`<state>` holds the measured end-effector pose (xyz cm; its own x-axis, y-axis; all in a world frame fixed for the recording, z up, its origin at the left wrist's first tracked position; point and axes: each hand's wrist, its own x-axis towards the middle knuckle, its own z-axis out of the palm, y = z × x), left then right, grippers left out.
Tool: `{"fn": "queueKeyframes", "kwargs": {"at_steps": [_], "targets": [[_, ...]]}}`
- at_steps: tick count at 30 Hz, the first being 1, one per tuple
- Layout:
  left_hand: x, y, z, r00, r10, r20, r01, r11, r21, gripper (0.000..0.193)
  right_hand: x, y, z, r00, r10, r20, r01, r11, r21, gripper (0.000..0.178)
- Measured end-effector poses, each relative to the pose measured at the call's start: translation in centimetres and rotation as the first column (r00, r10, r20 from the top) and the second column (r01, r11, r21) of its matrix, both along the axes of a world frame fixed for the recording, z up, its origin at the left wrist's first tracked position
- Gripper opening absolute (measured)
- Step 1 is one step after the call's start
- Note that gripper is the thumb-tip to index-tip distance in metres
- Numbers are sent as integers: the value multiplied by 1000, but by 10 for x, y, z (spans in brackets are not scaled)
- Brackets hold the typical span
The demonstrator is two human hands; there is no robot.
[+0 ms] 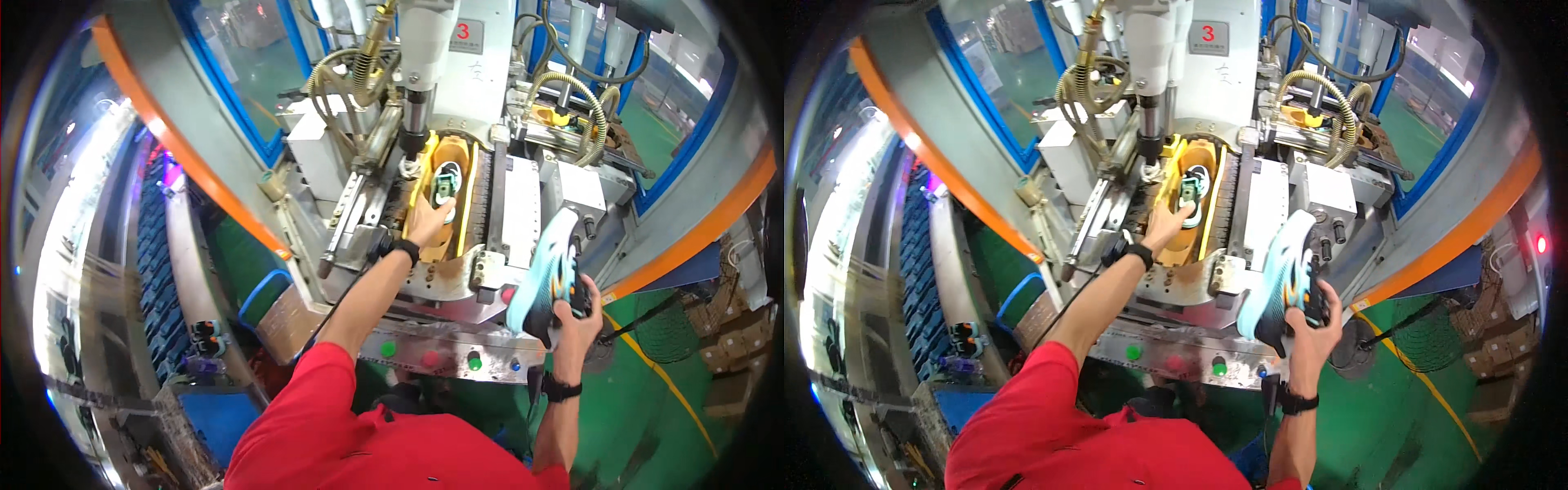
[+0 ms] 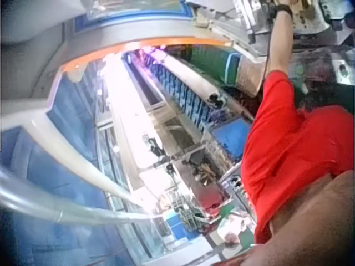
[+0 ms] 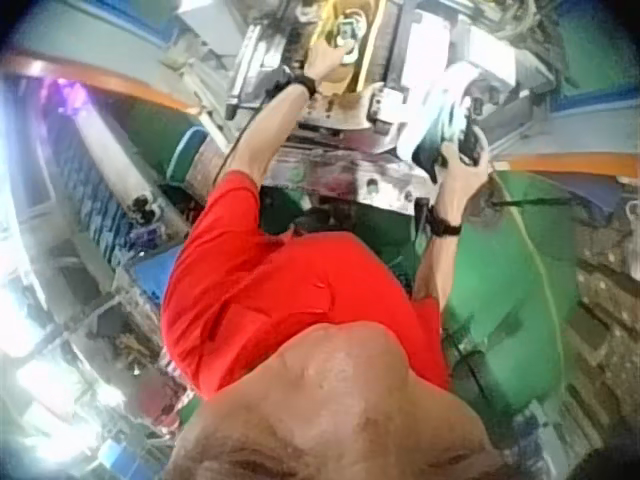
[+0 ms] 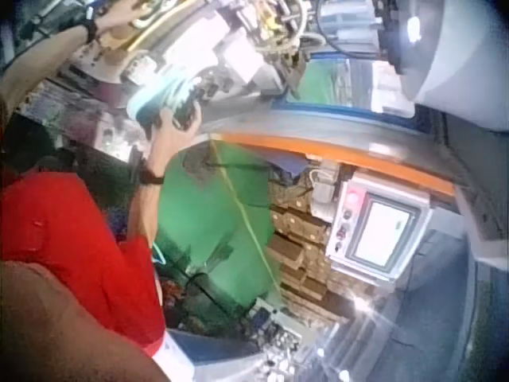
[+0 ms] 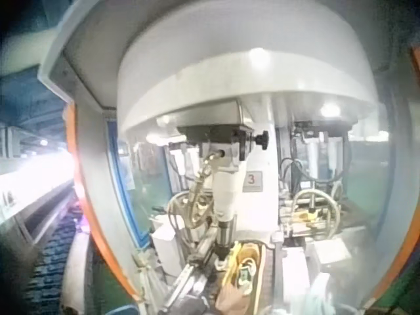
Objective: Using an industrial lasting machine to shape and attach soles to shoes in a factory assembly line.
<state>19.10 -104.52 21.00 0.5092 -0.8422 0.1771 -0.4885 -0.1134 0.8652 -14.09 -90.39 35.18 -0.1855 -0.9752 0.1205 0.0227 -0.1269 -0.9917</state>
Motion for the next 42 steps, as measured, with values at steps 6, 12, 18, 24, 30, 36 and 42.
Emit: {"fn": "queueKeyframes", "kwargs": {"at_steps": [6, 12, 18, 24, 30, 36, 42], "targets": [[-15, -84, -24, 992, 35, 118, -73, 939, 337, 69, -28, -2, -2, 936, -321, -144, 325, 946, 6, 55], [30, -62, -38, 839, 129, -528, 2, 971, 240, 35, -5, -106, 13, 913, -175, -368, 130, 981, -144, 48], [27, 123, 82, 253, -4, -967, 311, 947, 78, 24, 103, -261, 14, 611, 181, -771, -150, 982, 112, 55], [66, 305, 111, 369, 2, -929, 96, 995, 41, 58, 273, -298, -78, 398, 294, -869, -139, 956, 259, 54], [66, 414, 119, 395, 265, -880, -397, 913, 97, 50, 304, -284, -159, 363, 93, -927, -78, 995, 69, 40], [30, 450, 99, 320, 438, -840, -663, 737, 132, 21, 260, -146, -87, 542, -89, -836, -465, 797, -386, 37], [9, 437, 96, 176, 417, -892, -650, 730, 213, 21, 228, 59, -150, 497, 547, -673, -812, 567, -139, 16]]}}
